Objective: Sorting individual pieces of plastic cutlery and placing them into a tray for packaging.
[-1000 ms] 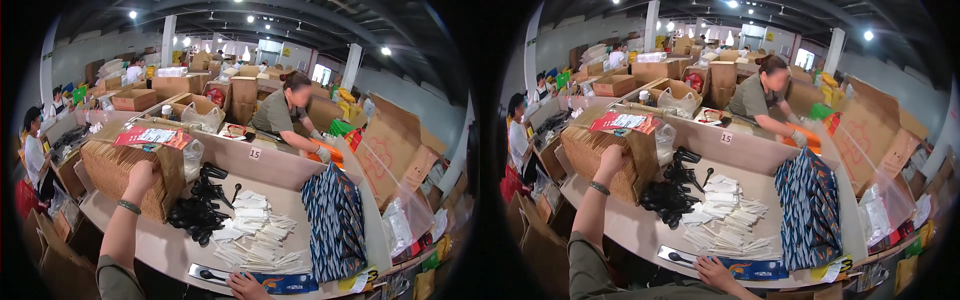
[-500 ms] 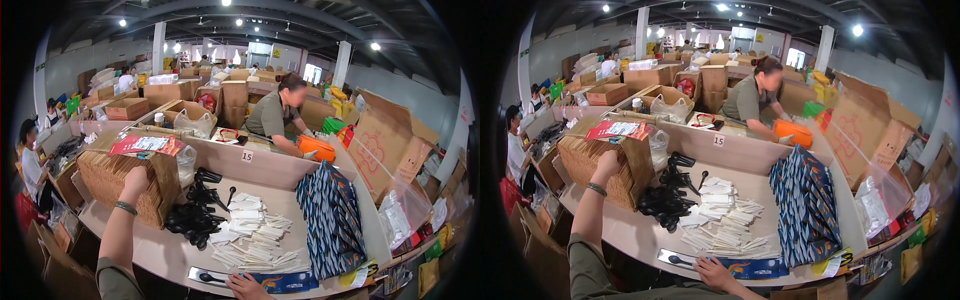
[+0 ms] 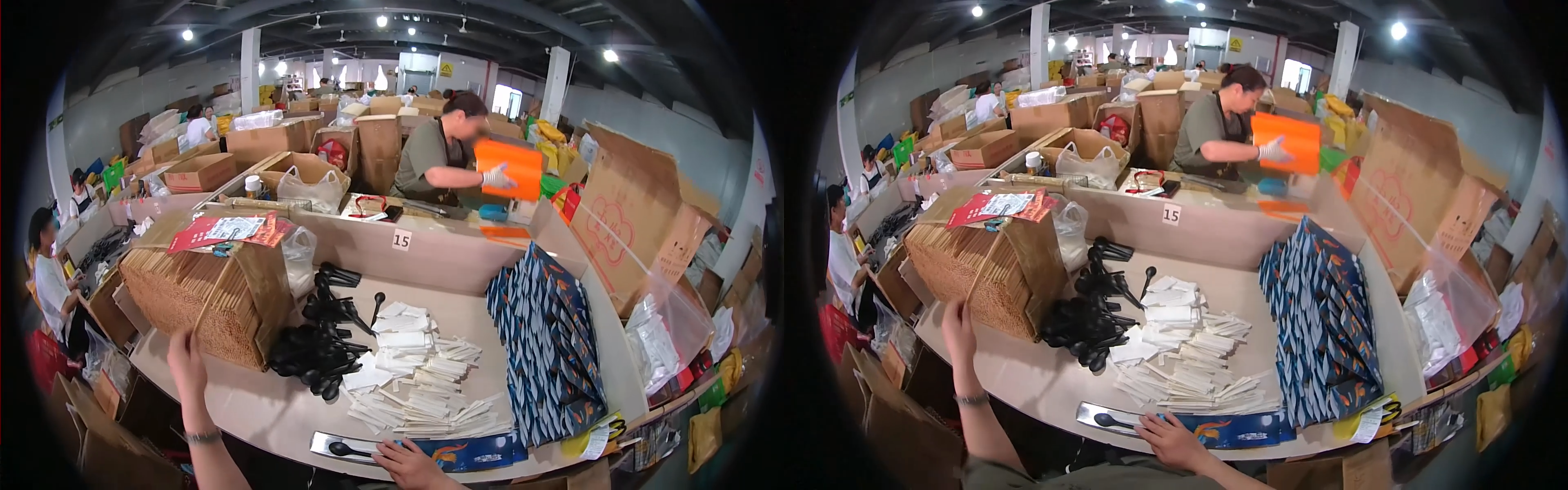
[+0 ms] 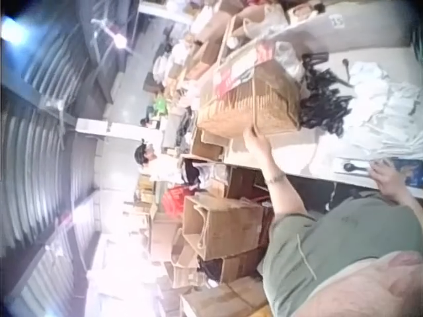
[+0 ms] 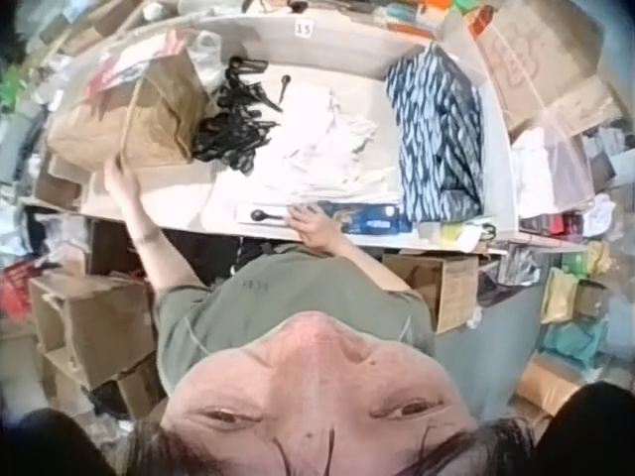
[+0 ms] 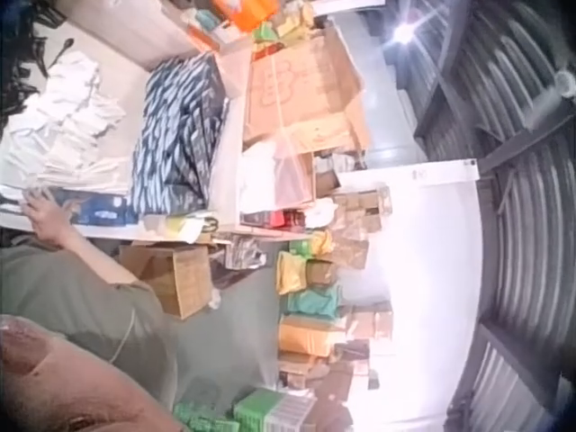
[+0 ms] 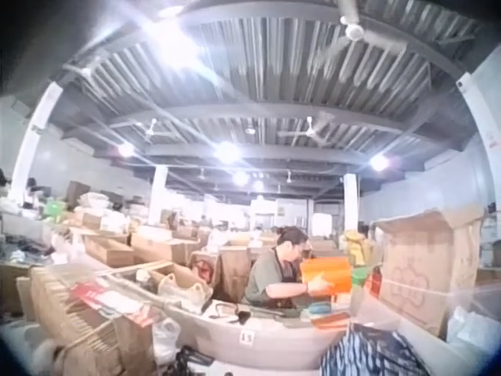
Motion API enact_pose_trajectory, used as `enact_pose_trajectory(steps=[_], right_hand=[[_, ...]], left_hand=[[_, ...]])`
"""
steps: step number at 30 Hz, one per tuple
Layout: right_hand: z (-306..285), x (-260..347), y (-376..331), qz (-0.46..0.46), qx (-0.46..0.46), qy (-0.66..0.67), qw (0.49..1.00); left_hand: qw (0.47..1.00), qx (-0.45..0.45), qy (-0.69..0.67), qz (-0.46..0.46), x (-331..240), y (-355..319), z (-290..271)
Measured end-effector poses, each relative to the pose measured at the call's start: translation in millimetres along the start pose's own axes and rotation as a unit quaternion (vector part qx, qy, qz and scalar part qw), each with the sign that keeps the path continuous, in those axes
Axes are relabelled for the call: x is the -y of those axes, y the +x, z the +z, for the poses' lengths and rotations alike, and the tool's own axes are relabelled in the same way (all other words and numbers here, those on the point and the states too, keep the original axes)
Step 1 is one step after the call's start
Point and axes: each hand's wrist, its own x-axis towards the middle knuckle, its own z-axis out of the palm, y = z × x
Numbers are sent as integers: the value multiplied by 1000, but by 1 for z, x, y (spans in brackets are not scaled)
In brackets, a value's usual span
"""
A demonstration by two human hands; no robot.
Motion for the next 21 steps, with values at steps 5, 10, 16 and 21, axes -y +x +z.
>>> enact_pose_trajectory(steps=[5, 10, 16, 21], right_hand=[[9, -14, 0, -23, 17, -11, 1000], [-19, -14, 21, 11, -41, 50, 998], [-24, -10, 18, 42, 16, 32, 998], [-18, -10, 12, 4, 5, 27, 1000]], left_hand=[[933, 187, -246, -183, 43, -135, 26], [852, 458, -222, -125, -24, -158, 37], [751, 613, -197, -147, -9, -140, 39], [782, 587, -164, -129, -33, -153, 58]])
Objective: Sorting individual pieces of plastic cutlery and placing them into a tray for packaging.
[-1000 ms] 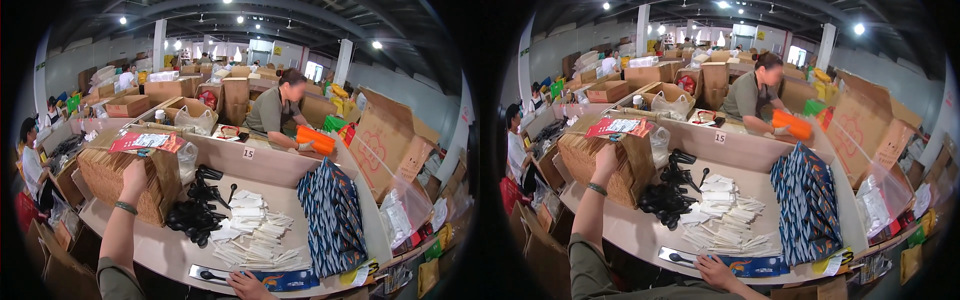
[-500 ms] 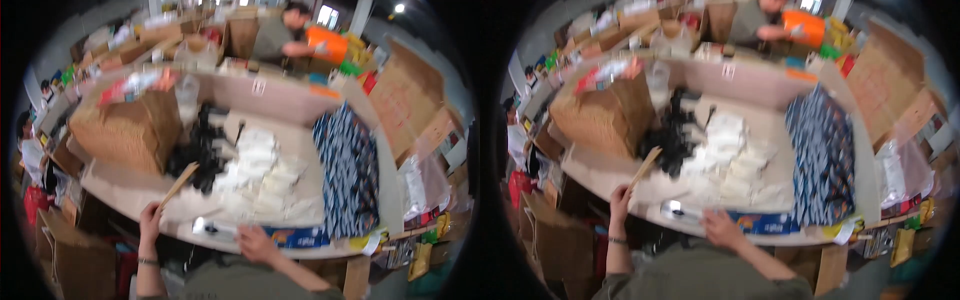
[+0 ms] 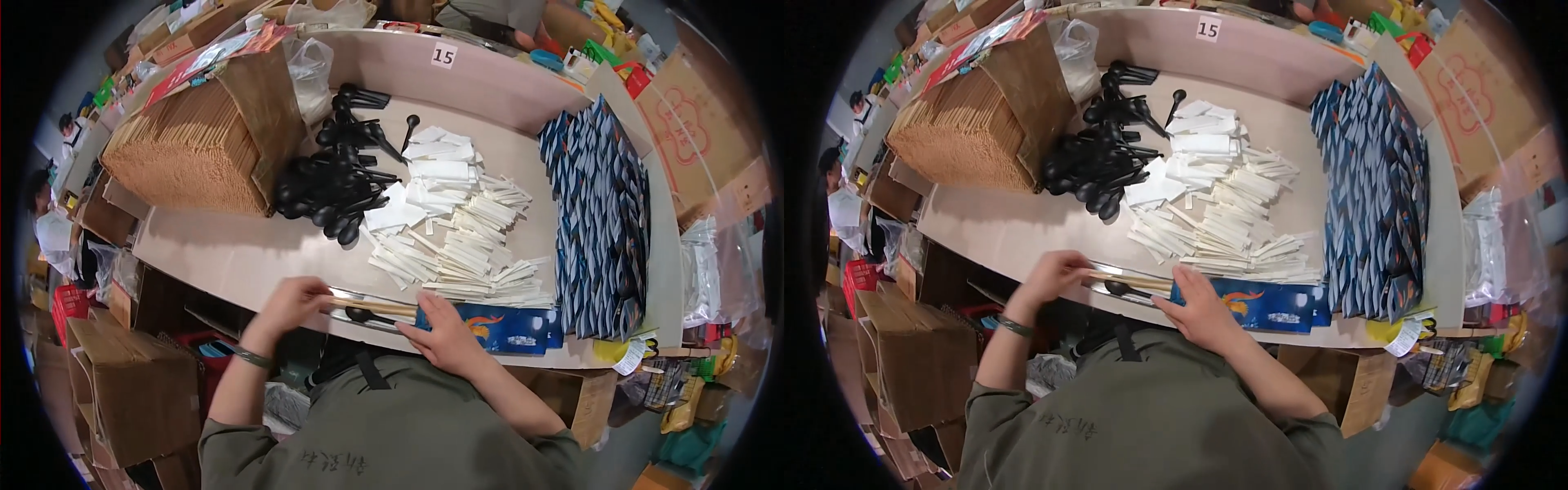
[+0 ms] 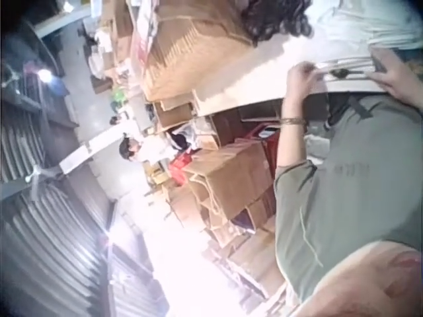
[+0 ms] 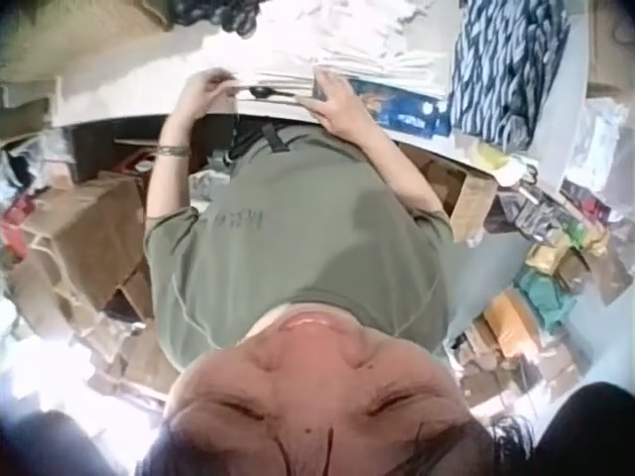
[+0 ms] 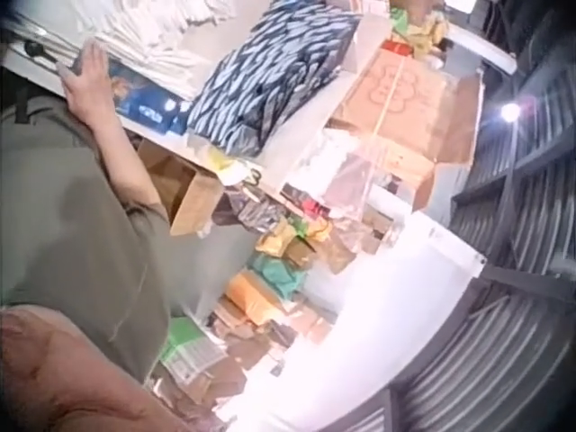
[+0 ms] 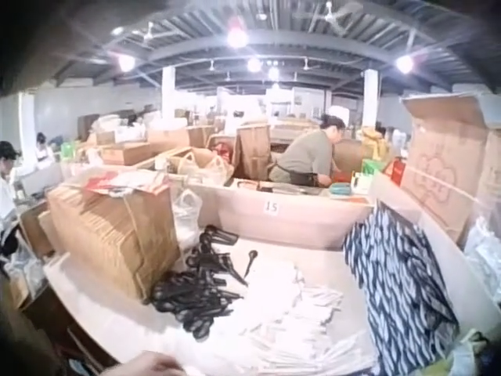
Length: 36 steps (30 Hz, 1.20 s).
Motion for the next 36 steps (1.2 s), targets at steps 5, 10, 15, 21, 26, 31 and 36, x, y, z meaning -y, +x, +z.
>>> enact_pose_trajectory(steps=[5, 10, 15, 21, 26, 31, 36], right_hand=[[9, 4, 2, 32, -17, -3, 999], [0, 18, 6, 83, -31, -24, 996], [19, -1, 2, 47, -100, -42, 993], [-15, 19, 4, 20, -113, -32, 993], [-75, 44, 54, -73, -129, -134, 980], [-257, -4, 56, 202, -179, -149, 951], [-310, -146, -14, 107, -320, -192, 922]], left_hand=[[961, -162, 197, 111, -17, 14, 81], [928, -258, 254, 88, -16, 10, 86], [983, 15, 85, 162, -33, 14, 132], [897, -130, 304, 294, -54, -8, 92], [801, -201, 407, 390, -56, 24, 53], [871, -318, 247, 280, -101, 20, 23], [927, -235, 267, 115, 7, 12, 43]])
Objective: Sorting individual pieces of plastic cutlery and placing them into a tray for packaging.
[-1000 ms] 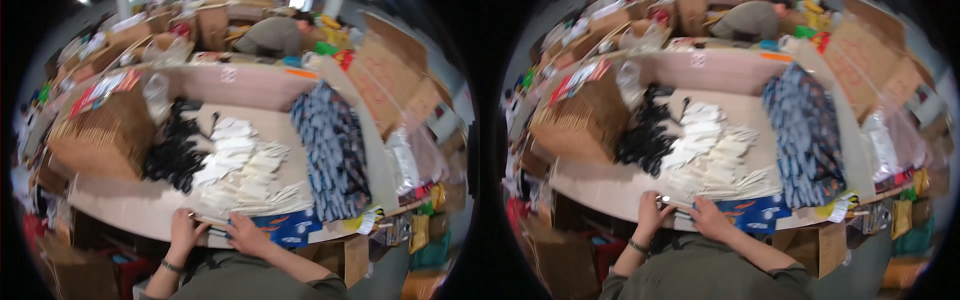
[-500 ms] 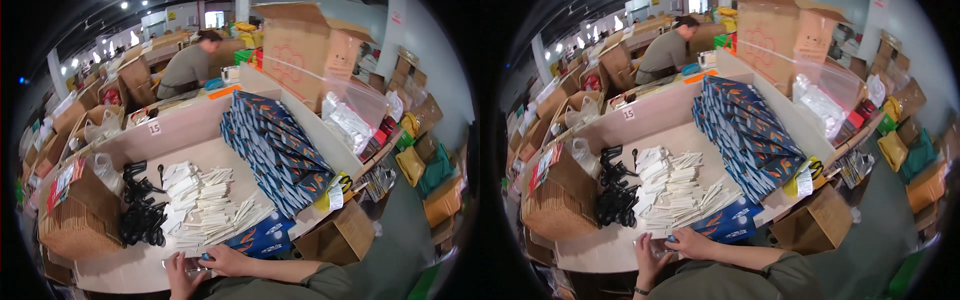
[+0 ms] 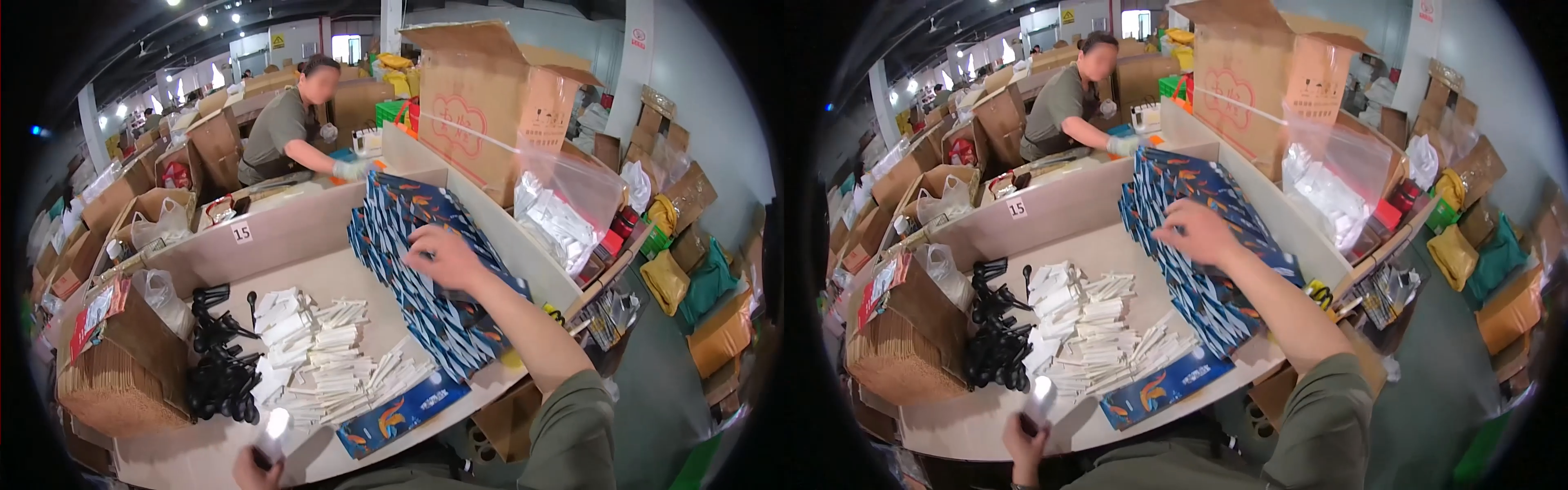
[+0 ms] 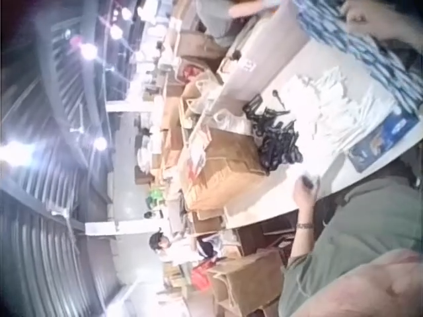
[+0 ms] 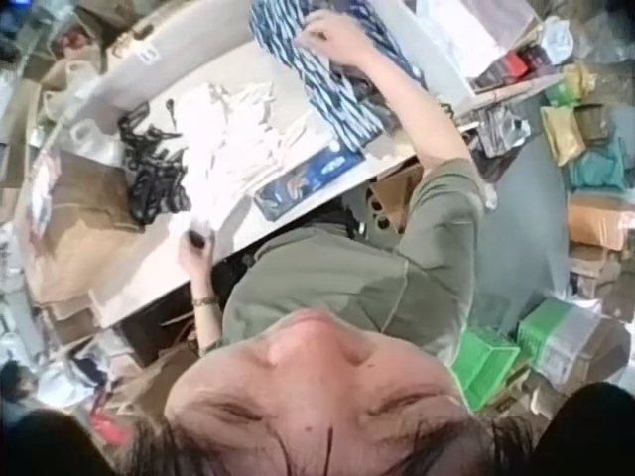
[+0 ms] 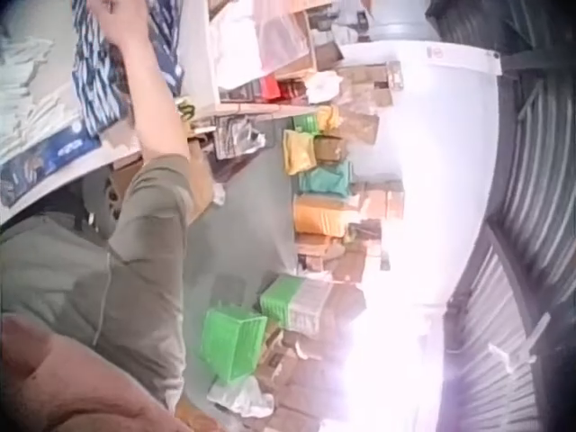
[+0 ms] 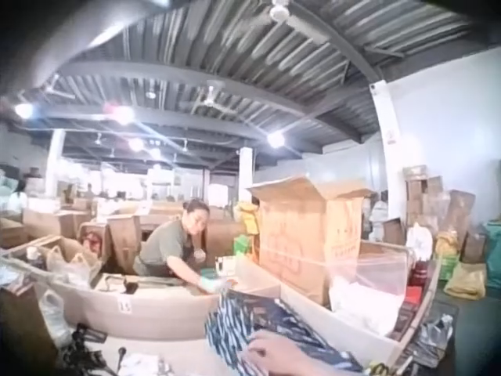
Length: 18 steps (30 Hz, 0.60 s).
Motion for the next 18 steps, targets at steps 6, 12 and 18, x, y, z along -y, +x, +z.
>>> enact_pose_trajectory(steps=[6, 12, 18], right_hand=[[-30, -127, -18, 419, 87, -328, 842], [-25, -153, -60, 399, 158, -354, 831], [-59, -117, -46, 215, 234, -356, 879]], left_hand=[[994, -103, 32, -33, 3, -35, 30], [993, -103, 13, -55, 3, -44, 31], [996, -60, -28, -61, 12, -43, 27]])
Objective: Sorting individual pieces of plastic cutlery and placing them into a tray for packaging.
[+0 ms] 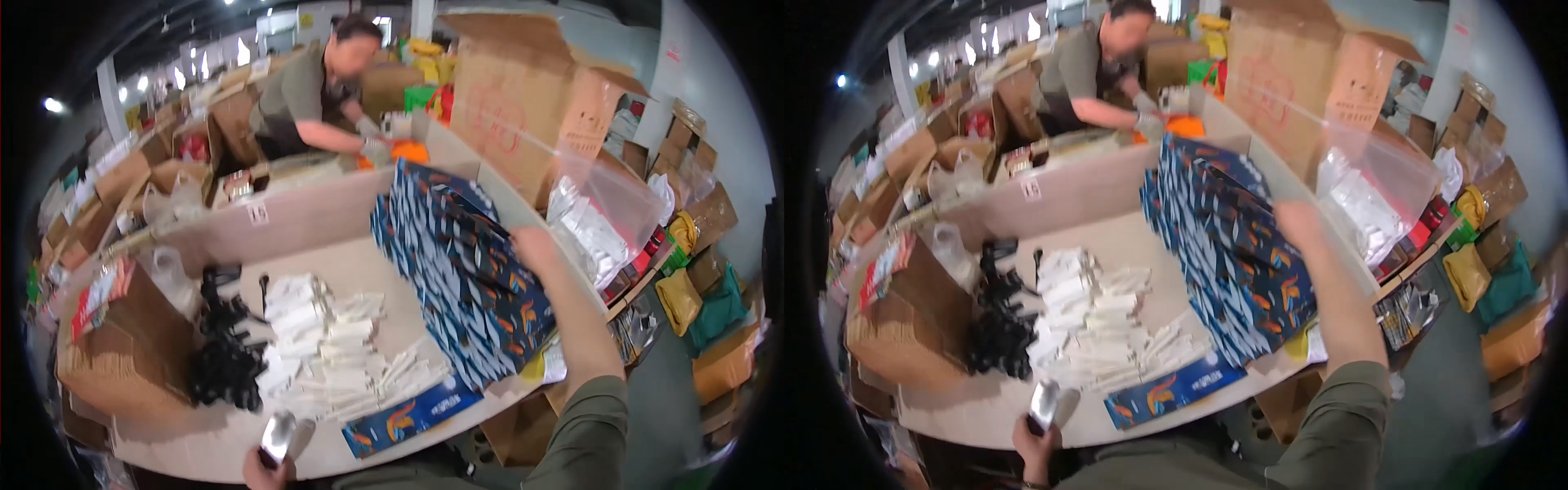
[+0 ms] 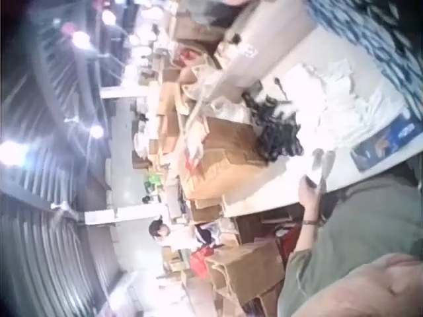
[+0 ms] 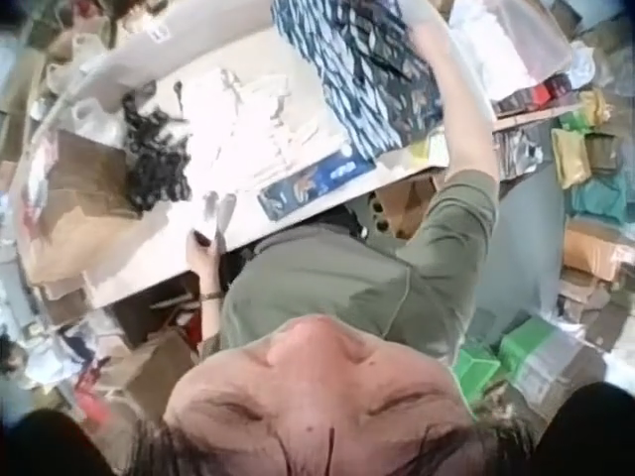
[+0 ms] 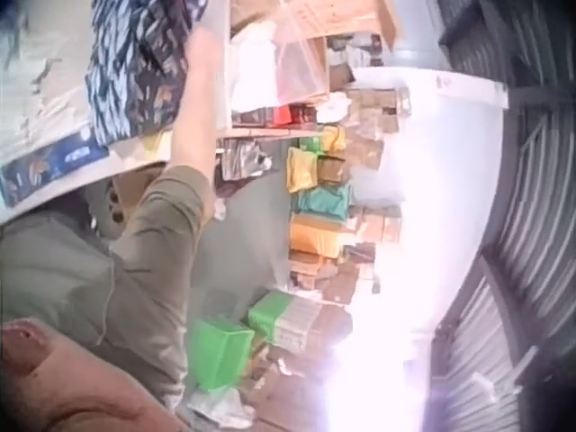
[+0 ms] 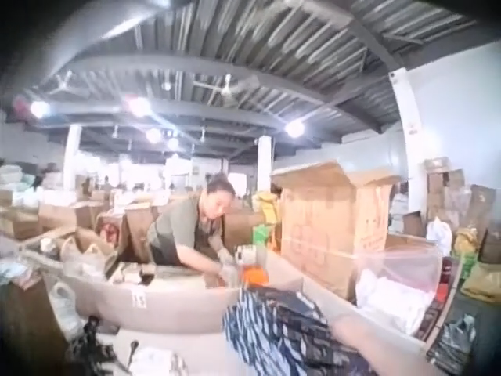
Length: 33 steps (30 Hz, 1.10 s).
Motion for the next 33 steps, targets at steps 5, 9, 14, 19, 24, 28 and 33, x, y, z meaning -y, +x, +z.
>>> enact_pose_trajectory(steps=[5, 9, 14, 19, 24, 28, 33], right_hand=[[-83, 88, -64, -143, -161, 133, 968], [-35, 233, -170, -461, 132, 290, 828], [47, 295, -200, -481, 148, 365, 783], [10, 309, -218, -468, -1, 296, 833], [22, 337, -229, -245, 281, 231, 899], [27, 348, -233, -205, 212, 289, 911], [32, 354, -228, -145, 283, 305, 898]], left_hand=[[962, 164, -188, -107, -59, 9, -20], [847, 404, -338, -71, -96, 9, 1], [786, 505, -329, 136, -151, 4, 25], [883, 414, -209, -69, -119, 14, -10], [984, 179, -2, 23, -89, 7, -8], [976, 210, 1, 51, -87, 3, -10], [936, 283, 23, 207, -79, 15, -30]])
